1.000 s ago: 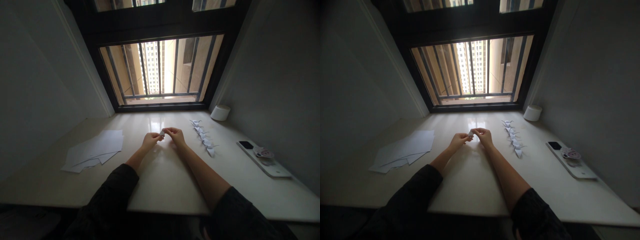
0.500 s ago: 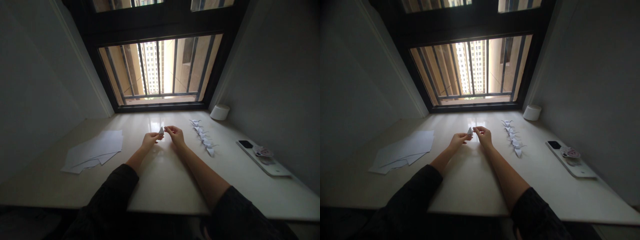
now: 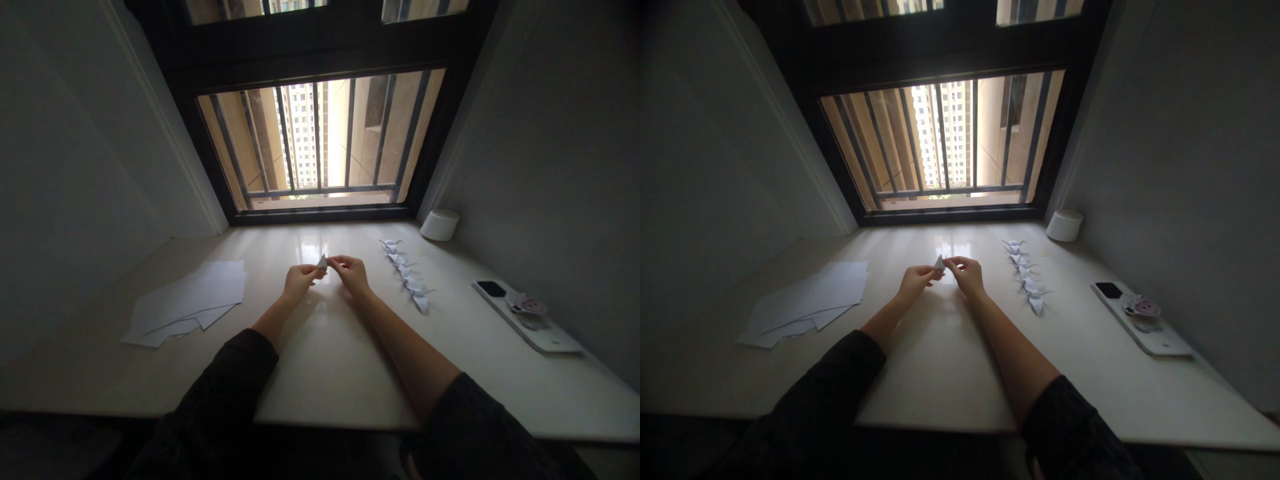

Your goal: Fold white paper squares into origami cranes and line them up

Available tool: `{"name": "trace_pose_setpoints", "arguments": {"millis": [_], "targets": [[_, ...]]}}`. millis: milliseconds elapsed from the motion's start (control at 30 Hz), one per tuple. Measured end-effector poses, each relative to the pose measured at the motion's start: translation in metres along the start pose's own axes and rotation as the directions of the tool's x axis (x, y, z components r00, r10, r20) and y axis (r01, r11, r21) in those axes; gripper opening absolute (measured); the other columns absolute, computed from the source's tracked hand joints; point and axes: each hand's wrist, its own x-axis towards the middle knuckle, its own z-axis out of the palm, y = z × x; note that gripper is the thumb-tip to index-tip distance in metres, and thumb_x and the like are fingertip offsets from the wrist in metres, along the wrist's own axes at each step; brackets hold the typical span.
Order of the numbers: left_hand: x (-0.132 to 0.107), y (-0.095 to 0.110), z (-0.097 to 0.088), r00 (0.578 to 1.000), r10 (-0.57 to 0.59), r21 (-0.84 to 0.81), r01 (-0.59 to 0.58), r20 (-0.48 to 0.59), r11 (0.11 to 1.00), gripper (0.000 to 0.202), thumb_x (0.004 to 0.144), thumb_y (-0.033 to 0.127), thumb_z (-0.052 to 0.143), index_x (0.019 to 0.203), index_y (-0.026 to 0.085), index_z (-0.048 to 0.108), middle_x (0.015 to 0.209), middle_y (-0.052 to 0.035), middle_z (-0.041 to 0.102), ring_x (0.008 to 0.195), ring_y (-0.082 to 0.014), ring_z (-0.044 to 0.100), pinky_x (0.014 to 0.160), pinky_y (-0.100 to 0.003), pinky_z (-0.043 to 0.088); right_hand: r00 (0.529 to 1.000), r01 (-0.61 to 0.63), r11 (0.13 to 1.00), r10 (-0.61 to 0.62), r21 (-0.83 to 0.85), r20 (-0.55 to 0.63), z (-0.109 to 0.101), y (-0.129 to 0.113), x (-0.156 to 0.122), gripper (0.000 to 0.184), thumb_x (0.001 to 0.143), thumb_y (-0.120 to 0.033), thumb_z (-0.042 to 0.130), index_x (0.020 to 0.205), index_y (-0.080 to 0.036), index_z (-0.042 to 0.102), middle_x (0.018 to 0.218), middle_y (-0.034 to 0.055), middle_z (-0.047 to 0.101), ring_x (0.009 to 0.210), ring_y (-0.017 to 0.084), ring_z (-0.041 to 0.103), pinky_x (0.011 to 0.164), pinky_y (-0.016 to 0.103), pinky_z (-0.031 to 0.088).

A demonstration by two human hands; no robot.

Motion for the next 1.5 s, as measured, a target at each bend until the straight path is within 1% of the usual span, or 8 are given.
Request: {"name": "trace_pose_setpoints", "arguments": {"millis": [167,300,400,600,767,967,1233,1500], "targets": [[0.0,0.001,0.003,0.999,-0.045,-0.112,0.042,-0.022,0.993,0.039,0.065,0.049,0.068,0.083,0.015,0.072,0.086,-0.0122,0.071,0.083,-0.0219,0.066,0.062,-0.026,0.045,0.997,0.013,1.0,-0.014,-0.018,-0.076,0.003,0.001,-0.002,0.023,0.072,-0.042,0.062,0.077,-0.021,0.072,0.081,0.0052,0.073,0.078,0.021,0.065,0.067,0.031,0.046],[0.0,0.001,0.005,0.997,-0.065,-0.179,0.055,-0.05,0.982,0.04,0.063,0.049,0.07,0.084,0.014,0.072,0.087,-0.013,0.071,0.088,-0.0232,0.064,0.065,-0.028,0.047,0.996,0.016,1.0,-0.016,-0.01,-0.09,0.004,0.003,-0.002,0.024,0.076,-0.041,0.058,0.079,-0.021,0.071,0.082,0.0048,0.072,0.079,0.02,0.064,0.069,0.03,0.045],[0.0,0.001,0.006,0.995,-0.06,-0.196,0.043,-0.079,0.98,0.04,0.063,0.048,0.071,0.083,0.013,0.072,0.086,-0.0127,0.071,0.088,-0.0237,0.064,0.065,-0.028,0.047,0.997,0.025,1.0,-0.026,-0.006,-0.069,0.004,0.001,-0.002,0.026,0.076,-0.043,0.057,0.079,-0.021,0.07,0.082,0.0047,0.071,0.079,0.019,0.064,0.069,0.03,0.045],[0.001,-0.002,0.005,0.992,-0.02,-0.199,-0.004,-0.123,0.98,0.036,0.064,0.046,0.071,0.08,0.014,0.072,0.081,-0.0112,0.071,0.084,-0.0229,0.065,0.067,-0.03,0.049,1.0,0.018,1.0,-0.018,0.012,0.016,0.004,-0.004,-0.004,0.027,0.07,-0.047,0.064,0.076,-0.021,0.068,0.082,0.0047,0.071,0.078,0.02,0.064,0.068,0.03,0.045],[0.0,-0.003,0.006,0.991,-0.004,-0.205,-0.024,-0.135,0.978,0.035,0.065,0.045,0.07,0.081,0.015,0.072,0.081,-0.0105,0.071,0.083,-0.0223,0.065,0.069,-0.031,0.05,0.999,0.009,1.0,-0.01,0.001,0.049,0.004,-0.001,-0.004,0.028,0.072,-0.047,0.061,0.074,-0.021,0.068,0.08,0.0046,0.07,0.077,0.02,0.063,0.067,0.03,0.045],[0.001,-0.004,0.007,0.987,-0.016,-0.239,-0.023,-0.159,0.971,0.033,0.064,0.044,0.071,0.078,0.014,0.072,0.08,-0.0101,0.07,0.083,-0.0218,0.065,0.07,-0.032,0.05,0.993,0.076,0.995,-0.071,-0.06,0.091,0.005,0.003,-0.003,0.025,0.076,-0.045,0.058,0.075,-0.021,0.065,0.08,0.0032,0.068,0.078,0.019,0.061,0.07,0.03,0.045],[-0.001,-0.003,0.013,0.983,-0.092,-0.32,0.037,-0.158,0.947,0.04,0.061,0.047,0.073,0.083,0.013,0.072,0.085,-0.0123,0.07,0.089,-0.0235,0.064,0.072,-0.032,0.05,0.985,0.168,0.957,-0.174,-0.235,-0.006,0.009,0.004,-0.008,0.018,0.081,-0.038,0.054,0.077,-0.023,0.063,0.081,0.0052,0.066,0.081,0.021,0.056,0.076,0.036,0.044],[-0.003,0.001,0.018,0.971,-0.11,-0.369,0.024,-0.214,0.929,0.038,0.062,0.045,0.073,0.082,0.013,0.071,0.085,-0.0117,0.07,0.087,-0.022,0.064,0.073,-0.032,0.05,0.973,0.214,0.936,-0.228,-0.28,-0.018,0.011,0.004,-0.009,0.016,0.083,-0.033,0.051,0.079,-0.022,0.062,0.082,0.0063,0.064,0.081,0.022,0.055,0.075,0.036,0.043]]}}
